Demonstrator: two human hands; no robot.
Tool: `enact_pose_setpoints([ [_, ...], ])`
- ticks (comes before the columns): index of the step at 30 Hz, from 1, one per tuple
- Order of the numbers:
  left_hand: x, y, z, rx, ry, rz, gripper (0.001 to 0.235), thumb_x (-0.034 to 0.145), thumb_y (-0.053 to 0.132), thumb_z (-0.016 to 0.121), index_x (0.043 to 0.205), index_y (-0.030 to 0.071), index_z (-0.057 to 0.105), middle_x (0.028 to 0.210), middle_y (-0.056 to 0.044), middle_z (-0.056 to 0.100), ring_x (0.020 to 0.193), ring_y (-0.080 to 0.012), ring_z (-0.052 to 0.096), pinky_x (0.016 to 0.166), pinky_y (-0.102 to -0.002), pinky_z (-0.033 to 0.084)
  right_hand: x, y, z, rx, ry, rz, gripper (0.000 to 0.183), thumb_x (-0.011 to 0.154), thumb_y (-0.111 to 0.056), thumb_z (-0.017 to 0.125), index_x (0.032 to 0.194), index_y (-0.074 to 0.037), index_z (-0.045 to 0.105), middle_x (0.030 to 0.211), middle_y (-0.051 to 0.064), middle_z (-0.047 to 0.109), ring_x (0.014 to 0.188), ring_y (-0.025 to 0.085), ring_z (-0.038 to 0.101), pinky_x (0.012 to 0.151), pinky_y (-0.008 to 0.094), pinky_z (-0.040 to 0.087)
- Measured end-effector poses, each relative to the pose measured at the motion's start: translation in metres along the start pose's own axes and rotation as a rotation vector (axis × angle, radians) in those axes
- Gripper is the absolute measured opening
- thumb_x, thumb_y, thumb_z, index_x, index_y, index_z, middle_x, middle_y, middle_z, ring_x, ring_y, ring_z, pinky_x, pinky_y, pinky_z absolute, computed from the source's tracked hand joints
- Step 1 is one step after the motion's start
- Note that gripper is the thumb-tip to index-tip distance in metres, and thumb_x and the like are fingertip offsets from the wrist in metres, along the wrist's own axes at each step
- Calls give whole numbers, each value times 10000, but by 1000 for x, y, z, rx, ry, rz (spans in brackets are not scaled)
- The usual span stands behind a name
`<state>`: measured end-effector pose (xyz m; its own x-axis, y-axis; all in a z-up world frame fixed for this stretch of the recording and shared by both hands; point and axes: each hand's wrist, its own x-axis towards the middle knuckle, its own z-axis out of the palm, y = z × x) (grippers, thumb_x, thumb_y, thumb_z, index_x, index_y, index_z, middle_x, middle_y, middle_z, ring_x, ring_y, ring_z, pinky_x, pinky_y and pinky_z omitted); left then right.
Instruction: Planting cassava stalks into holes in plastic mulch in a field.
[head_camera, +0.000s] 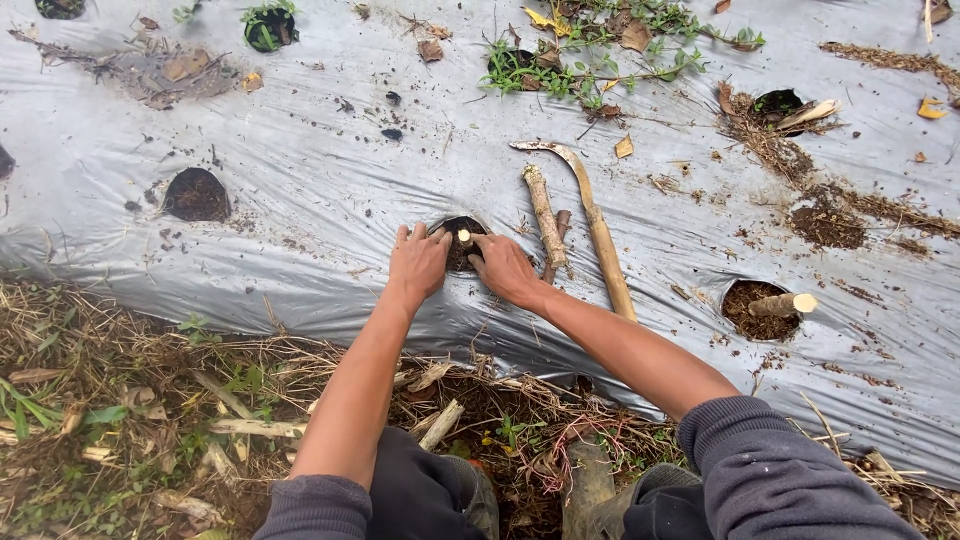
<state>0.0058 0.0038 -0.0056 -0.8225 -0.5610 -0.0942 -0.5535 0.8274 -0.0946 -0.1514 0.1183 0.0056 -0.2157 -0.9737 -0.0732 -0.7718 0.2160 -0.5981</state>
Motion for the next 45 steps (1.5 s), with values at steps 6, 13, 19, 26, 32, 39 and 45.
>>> enact_pose_setpoints([
  [6, -19, 43, -109, 345, -252, -219, 579, 1052, 171, 309, 1624, 213, 380, 1637, 8, 457, 1592, -355, 148, 1233, -652, -76, -6, -8, -5, -43, 55, -99, 357, 994, -193, 610, 1300, -11, 636, 1197, 241, 683, 1115, 429, 677, 913, 513, 575],
  [13, 22, 38, -31, 250, -308, -342, 540, 1074, 203, 309, 1602, 144, 405, 1608, -46, 495, 1560, -493, 96, 1221, -702, -33, -20, -41, -25, -47, -5, -36, 519, 990, -123, 567, 1454, 98, 489, 1389, 339, 554, 1291, 474, 579, 1075, 529, 481],
  [19, 32, 36, -23, 145, -165, -404, 438, 1028, 151, 285, 1343, 78, 580, 1303, -127, 705, 1413, -544, 285, 1136, -667, 171, -15, -24, -6, -17, -50, -37, 618, 981, -182, 556, 1497, 122, 406, 1450, 366, 498, 1360, 492, 521, 1182, 536, 369],
  [26, 22, 40, -36, 132, -115, -370, 398, 1005, 146, 337, 1261, 71, 631, 1219, -120, 727, 1327, -481, 354, 1063, -595, 249, -17, -25, -10, -41, -54, -23, 622, 961, -191, 565, 1499, 89, 427, 1449, 341, 514, 1335, 483, 538, 1149, 536, 411],
  [32, 1, 36, -15, -5, 100, -312, 267, 974, 141, 429, 1048, 102, 683, 976, -97, 750, 1149, -340, 531, 934, -500, 371, -24, -25, -25, 29, -122, -12, 632, 956, -54, 407, 1560, 107, 316, 1514, 370, 440, 1415, 458, 476, 1205, 518, 324],
  [39, 12, 6, -2, 99, 258, -63, 200, 998, 160, 467, 1151, 184, 593, 1080, -45, 709, 1076, -278, 564, 828, -419, 457, -10, -36, -30, -121, -131, -37, 703, 880, 79, 414, 1563, 134, 257, 1518, 388, 406, 1289, 516, 563, 1041, 580, 498],
  [45, 12, 0, 2, 64, 216, -2, 343, 1004, 146, 437, 1321, 194, 559, 1177, -25, 692, 1110, -288, 568, 875, -438, 467, 15, -10, -5, -28, -144, -18, 758, 847, 58, 406, 1573, 112, 196, 1531, 392, 363, 1223, 580, 579, 960, 655, 513],
])
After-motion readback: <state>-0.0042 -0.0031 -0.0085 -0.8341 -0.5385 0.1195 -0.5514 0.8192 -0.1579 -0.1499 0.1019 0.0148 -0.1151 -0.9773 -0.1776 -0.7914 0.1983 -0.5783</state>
